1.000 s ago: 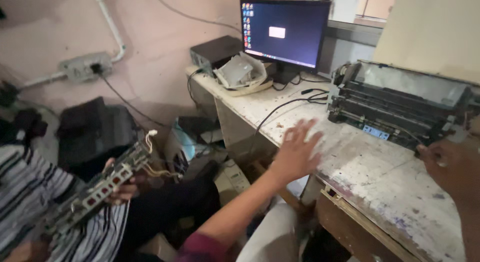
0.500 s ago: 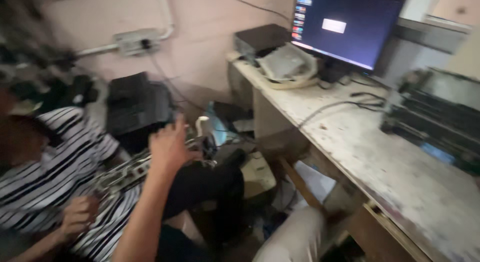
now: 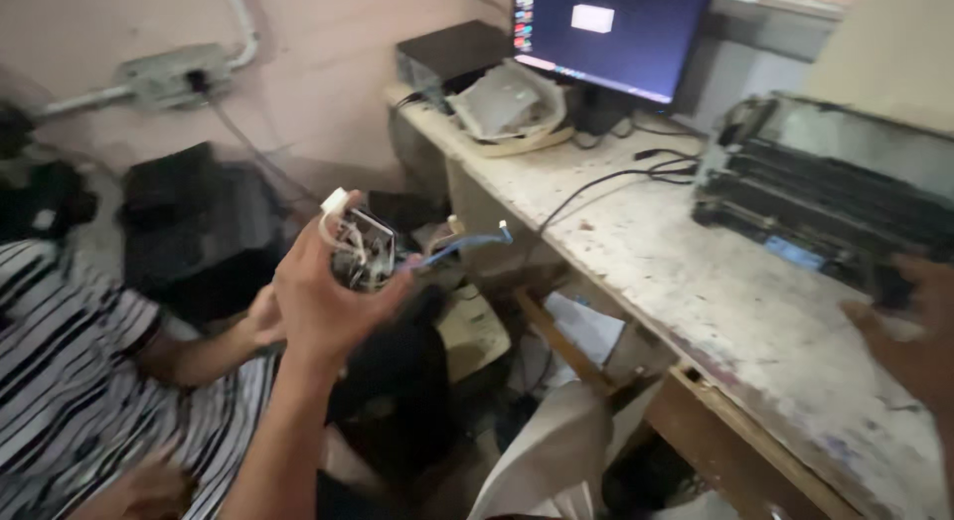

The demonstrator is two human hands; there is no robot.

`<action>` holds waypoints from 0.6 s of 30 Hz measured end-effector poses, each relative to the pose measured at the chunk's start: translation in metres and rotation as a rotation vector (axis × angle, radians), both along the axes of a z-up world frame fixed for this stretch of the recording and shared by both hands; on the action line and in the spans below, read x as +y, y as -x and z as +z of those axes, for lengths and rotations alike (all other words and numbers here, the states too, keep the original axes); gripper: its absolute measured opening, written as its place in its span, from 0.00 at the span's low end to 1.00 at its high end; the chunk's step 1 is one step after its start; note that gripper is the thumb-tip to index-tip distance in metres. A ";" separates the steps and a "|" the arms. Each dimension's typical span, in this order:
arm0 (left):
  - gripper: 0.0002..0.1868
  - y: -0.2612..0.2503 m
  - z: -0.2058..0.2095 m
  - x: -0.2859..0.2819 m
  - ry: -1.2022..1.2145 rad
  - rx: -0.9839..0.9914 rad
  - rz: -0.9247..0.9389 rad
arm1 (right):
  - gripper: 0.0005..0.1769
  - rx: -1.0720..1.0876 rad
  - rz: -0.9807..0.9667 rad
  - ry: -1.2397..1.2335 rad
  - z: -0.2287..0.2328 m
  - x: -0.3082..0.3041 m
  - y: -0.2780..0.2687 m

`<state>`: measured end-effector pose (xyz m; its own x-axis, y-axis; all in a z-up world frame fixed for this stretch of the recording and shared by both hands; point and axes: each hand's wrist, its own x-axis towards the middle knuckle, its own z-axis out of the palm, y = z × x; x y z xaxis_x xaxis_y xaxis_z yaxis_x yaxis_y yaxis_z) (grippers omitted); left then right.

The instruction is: The person disassembles a printer on a workbench, removing the top cover and a toner cartridge. They use a screwdriver to loosen screws on the cartridge and then use pliers to remove a gear from a small motor assembly. A second person is present and briefly handles a component.

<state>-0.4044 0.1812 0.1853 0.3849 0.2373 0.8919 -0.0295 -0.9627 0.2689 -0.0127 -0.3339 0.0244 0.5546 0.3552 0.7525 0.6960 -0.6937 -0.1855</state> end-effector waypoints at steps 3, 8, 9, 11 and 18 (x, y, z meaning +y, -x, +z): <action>0.45 -0.028 0.009 -0.025 -0.032 -0.103 -0.188 | 0.39 -0.084 0.203 -0.164 0.047 0.028 0.037; 0.48 -0.093 0.007 -0.069 0.046 -0.297 -0.536 | 0.48 -0.174 0.154 0.057 0.091 0.056 0.074; 0.49 -0.105 0.005 -0.081 0.082 -0.327 -0.592 | 0.49 -0.185 0.162 0.086 0.091 0.061 0.076; 0.57 -0.133 0.006 -0.106 0.288 -0.315 -0.880 | 0.59 -0.072 0.266 0.082 0.087 0.068 0.078; 0.72 -0.204 0.014 -0.191 0.632 -0.333 -1.501 | 0.67 -0.031 0.478 0.082 0.082 0.081 0.090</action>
